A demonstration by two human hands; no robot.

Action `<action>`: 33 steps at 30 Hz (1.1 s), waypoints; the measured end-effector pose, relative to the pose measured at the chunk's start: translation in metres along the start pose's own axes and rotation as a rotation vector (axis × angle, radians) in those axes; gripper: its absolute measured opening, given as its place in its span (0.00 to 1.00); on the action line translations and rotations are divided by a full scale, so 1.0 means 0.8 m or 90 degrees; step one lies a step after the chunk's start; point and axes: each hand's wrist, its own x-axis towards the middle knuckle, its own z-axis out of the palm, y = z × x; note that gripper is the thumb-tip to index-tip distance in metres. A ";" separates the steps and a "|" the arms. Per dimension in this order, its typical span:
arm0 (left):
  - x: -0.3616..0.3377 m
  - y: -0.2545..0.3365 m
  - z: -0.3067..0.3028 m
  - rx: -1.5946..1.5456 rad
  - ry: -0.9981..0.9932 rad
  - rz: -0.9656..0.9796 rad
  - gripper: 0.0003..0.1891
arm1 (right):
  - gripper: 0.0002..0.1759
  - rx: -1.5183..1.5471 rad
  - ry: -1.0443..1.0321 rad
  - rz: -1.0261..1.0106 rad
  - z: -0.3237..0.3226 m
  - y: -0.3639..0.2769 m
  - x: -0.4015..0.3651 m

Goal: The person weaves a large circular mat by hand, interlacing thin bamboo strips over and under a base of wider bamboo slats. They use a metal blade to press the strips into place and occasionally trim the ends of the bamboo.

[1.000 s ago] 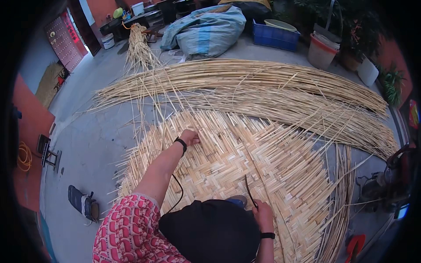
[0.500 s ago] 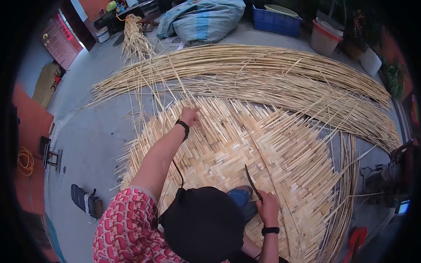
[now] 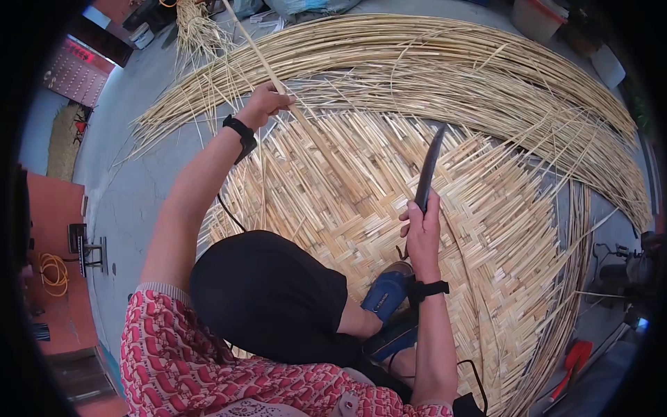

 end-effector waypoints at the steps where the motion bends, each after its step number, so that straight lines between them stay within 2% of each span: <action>1: -0.003 -0.001 0.000 -0.019 0.016 -0.001 0.12 | 0.23 -0.165 -0.062 -0.161 0.008 0.002 0.016; 2: -0.006 -0.009 0.001 -0.041 0.033 -0.008 0.13 | 0.23 -0.334 -0.130 -0.318 0.013 0.005 0.028; 3: 0.009 -0.027 0.001 -0.067 0.032 -0.021 0.14 | 0.23 -0.338 -0.134 -0.306 0.019 0.001 0.035; 5: 0.025 -0.053 0.003 -0.077 0.043 -0.039 0.15 | 0.23 -0.631 -0.364 -0.357 0.032 -0.016 0.055; 6: 0.019 -0.047 0.009 -0.083 0.057 -0.048 0.15 | 0.23 -0.633 -0.376 -0.354 0.039 -0.015 0.071; 7: 0.013 -0.043 0.020 -0.045 0.118 -0.095 0.14 | 0.24 -0.707 -0.451 -0.372 0.046 -0.013 0.087; 8: 0.016 -0.059 0.031 -0.050 0.127 -0.104 0.14 | 0.25 -0.780 -0.527 -0.394 0.052 -0.012 0.107; 9: 0.021 -0.085 0.041 -0.125 0.187 -0.011 0.15 | 0.25 -0.781 -0.548 -0.428 0.058 0.000 0.129; 10: 0.025 -0.110 0.051 -0.198 0.247 0.085 0.16 | 0.25 -0.781 -0.562 -0.429 0.062 0.019 0.150; 12: 0.024 -0.126 0.066 -0.163 0.285 0.088 0.20 | 0.23 -0.798 -0.560 -0.490 0.073 0.051 0.186; 15: 0.031 -0.108 0.062 -0.318 0.284 -0.152 0.22 | 0.21 -0.791 -0.613 -0.452 0.084 0.056 0.205; 16: 0.041 -0.095 0.047 -0.323 0.293 -0.158 0.22 | 0.21 -0.800 -0.625 -0.418 0.086 0.056 0.206; 18: 0.064 -0.074 0.006 -0.442 0.250 -0.065 0.18 | 0.23 -0.795 -0.644 -0.401 0.086 0.054 0.213; 19: 0.069 -0.058 -0.006 -0.407 0.233 -0.038 0.13 | 0.24 -0.798 -0.661 -0.403 0.086 0.052 0.217; 22: 0.081 -0.068 0.007 -0.323 0.275 -0.027 0.12 | 0.26 -0.806 -0.743 -0.397 0.112 0.014 0.236; 24: 0.087 -0.101 0.009 -0.356 0.271 -0.028 0.13 | 0.26 -0.836 -0.720 -0.396 0.141 -0.002 0.248; 25: 0.090 -0.112 0.010 -0.352 0.269 -0.015 0.13 | 0.25 -0.788 -0.711 -0.419 0.156 -0.003 0.257; 26: 0.093 -0.118 0.009 -0.348 0.269 0.002 0.14 | 0.25 -0.788 -0.718 -0.426 0.175 0.003 0.270; 28: 0.093 -0.129 0.012 -0.339 0.280 0.005 0.14 | 0.23 -0.738 -0.667 -0.525 0.217 0.031 0.294; 31: 0.090 -0.135 0.018 -0.344 0.243 -0.011 0.15 | 0.21 -0.750 -0.670 -0.573 0.266 0.063 0.326; 32: 0.087 -0.143 0.021 -0.341 0.250 -0.014 0.15 | 0.21 -0.745 -0.677 -0.574 0.273 0.067 0.329; 33: 0.085 -0.153 0.027 -0.330 0.240 -0.015 0.14 | 0.20 -0.774 -0.687 -0.514 0.277 0.069 0.331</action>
